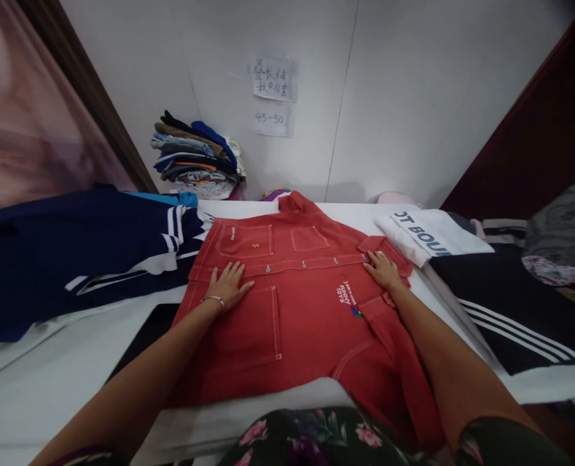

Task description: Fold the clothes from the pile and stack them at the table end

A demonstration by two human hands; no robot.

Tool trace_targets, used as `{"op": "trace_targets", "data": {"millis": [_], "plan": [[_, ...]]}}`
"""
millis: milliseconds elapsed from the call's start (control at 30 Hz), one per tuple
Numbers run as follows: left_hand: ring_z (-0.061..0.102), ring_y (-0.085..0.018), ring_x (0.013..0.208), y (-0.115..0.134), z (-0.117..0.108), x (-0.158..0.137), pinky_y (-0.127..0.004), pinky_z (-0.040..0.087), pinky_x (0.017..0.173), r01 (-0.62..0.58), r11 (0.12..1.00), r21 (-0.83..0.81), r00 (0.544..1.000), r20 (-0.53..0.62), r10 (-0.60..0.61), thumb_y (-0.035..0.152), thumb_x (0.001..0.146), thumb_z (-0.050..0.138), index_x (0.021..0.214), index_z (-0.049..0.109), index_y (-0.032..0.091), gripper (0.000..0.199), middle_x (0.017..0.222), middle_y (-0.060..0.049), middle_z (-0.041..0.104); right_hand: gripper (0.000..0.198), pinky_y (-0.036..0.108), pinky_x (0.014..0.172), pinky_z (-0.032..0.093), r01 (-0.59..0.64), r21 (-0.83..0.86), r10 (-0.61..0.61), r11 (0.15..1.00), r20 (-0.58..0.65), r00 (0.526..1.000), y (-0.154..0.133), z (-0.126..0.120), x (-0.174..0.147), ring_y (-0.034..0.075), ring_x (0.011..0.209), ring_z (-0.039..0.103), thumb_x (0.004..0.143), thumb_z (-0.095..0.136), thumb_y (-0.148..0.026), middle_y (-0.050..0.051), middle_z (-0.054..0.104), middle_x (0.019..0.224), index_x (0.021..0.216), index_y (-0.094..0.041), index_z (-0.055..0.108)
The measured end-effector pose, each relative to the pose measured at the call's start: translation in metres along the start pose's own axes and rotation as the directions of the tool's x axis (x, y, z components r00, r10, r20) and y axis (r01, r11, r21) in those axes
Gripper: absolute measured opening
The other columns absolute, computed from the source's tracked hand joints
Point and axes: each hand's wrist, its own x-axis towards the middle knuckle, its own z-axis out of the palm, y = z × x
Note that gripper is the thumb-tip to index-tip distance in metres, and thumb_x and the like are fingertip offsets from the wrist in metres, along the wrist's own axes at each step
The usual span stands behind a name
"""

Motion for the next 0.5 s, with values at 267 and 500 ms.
{"op": "trace_targets", "data": {"millis": [267, 500], "plan": [[0.017, -0.026, 0.143, 0.004, -0.008, 0.000, -0.053, 0.009, 0.114, 0.028, 1.000, 0.007, 0.999, 0.019, -0.028, 0.057, 0.087, 0.025, 0.145, 0.030, 0.015, 0.072, 0.153, -0.009, 0.027, 0.064, 0.046, 0.113, 0.021, -0.058, 0.285, 0.018, 0.957, 0.142, 0.990, 0.004, -0.024, -0.005, 0.024, 0.141, 0.024, 0.085, 0.052, -0.045, 0.009, 0.028, 0.152, 0.143, -0.023, 0.036], [0.016, -0.027, 0.143, 0.004, -0.006, 0.000, -0.054, 0.010, 0.113, 0.017, 1.000, -0.001, 1.000, 0.014, -0.016, 0.056, 0.086, 0.024, 0.145, 0.030, 0.013, 0.073, 0.153, -0.010, 0.026, 0.061, 0.047, 0.102, 0.041, -0.131, 0.783, 0.054, 0.607, 0.124, 0.991, 0.024, -0.033, -0.080, 0.025, 0.117, 0.056, 0.079, 0.060, -0.049, 0.006, 0.060, 0.128, 0.133, -0.023, 0.051]]}}
